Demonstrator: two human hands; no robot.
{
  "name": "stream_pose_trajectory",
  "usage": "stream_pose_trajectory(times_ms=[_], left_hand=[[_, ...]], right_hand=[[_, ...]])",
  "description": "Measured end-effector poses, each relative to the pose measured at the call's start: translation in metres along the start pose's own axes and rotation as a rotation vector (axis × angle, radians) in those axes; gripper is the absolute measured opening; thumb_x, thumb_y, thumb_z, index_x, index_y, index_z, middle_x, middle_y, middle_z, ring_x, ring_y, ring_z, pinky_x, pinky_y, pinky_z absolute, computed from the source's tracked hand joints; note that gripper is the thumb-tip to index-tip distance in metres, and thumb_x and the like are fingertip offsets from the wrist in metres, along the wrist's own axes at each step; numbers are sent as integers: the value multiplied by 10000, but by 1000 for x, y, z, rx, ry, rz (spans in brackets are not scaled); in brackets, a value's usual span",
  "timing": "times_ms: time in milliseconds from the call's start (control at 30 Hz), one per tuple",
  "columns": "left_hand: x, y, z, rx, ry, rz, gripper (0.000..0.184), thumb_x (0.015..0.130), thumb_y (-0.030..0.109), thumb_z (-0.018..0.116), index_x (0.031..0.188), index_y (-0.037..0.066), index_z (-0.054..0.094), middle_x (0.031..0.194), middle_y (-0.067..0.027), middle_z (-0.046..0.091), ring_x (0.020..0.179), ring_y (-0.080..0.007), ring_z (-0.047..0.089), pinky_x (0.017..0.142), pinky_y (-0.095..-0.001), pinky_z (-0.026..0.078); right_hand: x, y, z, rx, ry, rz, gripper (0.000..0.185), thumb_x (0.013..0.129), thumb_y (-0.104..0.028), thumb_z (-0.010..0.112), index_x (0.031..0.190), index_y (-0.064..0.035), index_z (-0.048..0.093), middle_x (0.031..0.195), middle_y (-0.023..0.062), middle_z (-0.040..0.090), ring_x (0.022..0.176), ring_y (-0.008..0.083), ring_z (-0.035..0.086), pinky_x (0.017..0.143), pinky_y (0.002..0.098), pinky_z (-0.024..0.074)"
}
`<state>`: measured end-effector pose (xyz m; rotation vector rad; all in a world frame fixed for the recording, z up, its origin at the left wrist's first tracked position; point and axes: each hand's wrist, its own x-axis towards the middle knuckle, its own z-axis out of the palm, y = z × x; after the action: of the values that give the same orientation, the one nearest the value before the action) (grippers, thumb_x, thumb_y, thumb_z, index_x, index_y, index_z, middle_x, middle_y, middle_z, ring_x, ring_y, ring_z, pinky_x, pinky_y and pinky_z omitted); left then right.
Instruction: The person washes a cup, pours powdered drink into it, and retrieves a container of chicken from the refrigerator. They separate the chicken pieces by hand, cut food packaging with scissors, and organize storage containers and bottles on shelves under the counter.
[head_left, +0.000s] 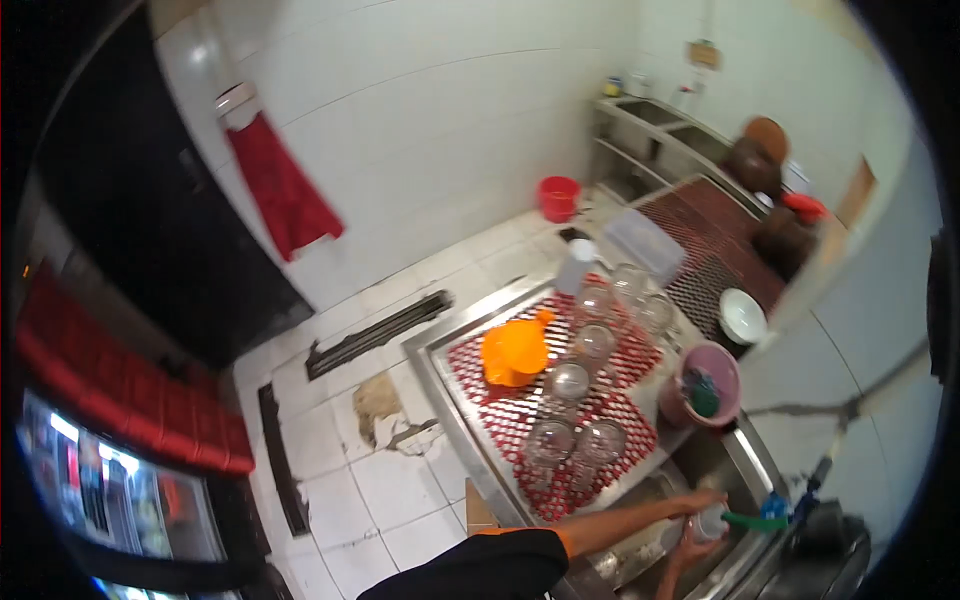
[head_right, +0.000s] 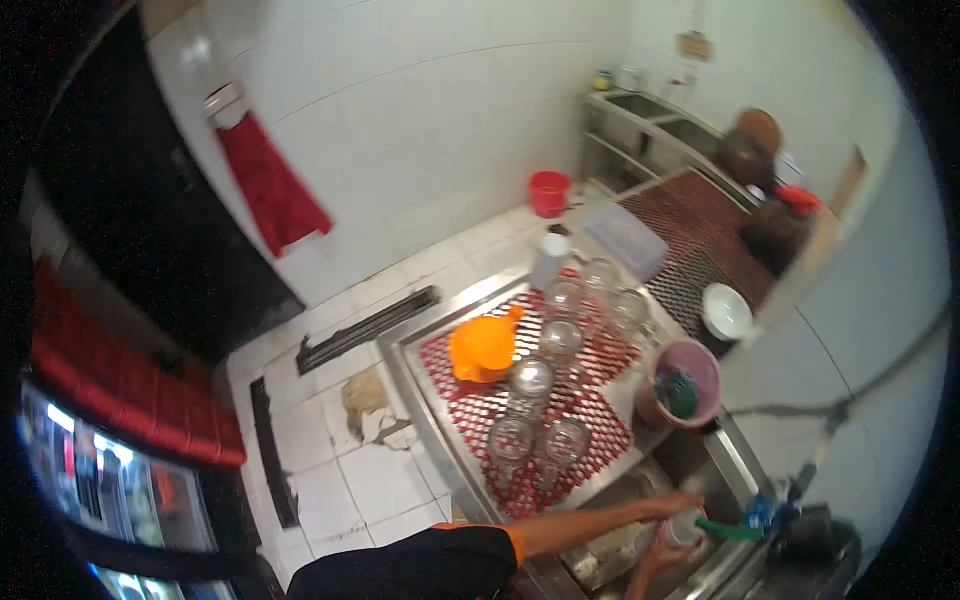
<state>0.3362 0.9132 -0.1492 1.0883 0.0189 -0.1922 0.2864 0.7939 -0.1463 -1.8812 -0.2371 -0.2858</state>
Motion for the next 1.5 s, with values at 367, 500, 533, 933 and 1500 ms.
stream_pose_trajectory(times_ms=[367,500,533,933,1500], left_hand=[[7,-7,11,-61,287,-61,424,939,395,417,926,20,615,870,-111,636,799,-196,576,758,-368,449],[-35,31,16,440,576,199,348,921,288,457,1033,-19,577,1050,-191,591,953,-291,574,850,-436,430],[-44,30,28,565,666,309,339,913,250,465,1079,-30,563,1117,-219,569,1013,-322,565,885,-452,421],[-7,206,97,1511,-204,1139,509,771,394,658,1235,218,549,1353,-35,433,1152,-275,448,890,-399,419],[44,196,165,1639,257,665,796,585,581,736,1080,-23,581,1114,-206,563,1094,-323,500,919,-442,346]], right_hand=[[31,-13,3,-60,-244,22,803,746,-260,757,1362,26,329,1264,172,467,1171,298,470,1007,415,361],[27,-42,1,-77,-479,66,806,743,-269,754,1364,21,331,1261,175,466,1171,302,467,1009,416,357],[21,-52,-2,-98,-562,83,806,743,-272,753,1365,20,331,1260,176,466,1171,302,466,1010,417,356],[-1,-112,-39,-212,-1154,144,816,736,-301,745,1372,4,335,1252,185,462,1170,313,458,1018,420,345],[-25,-179,-66,-145,-1222,-21,830,726,-342,733,1382,-18,341,1240,198,458,1169,329,447,1029,424,328]])
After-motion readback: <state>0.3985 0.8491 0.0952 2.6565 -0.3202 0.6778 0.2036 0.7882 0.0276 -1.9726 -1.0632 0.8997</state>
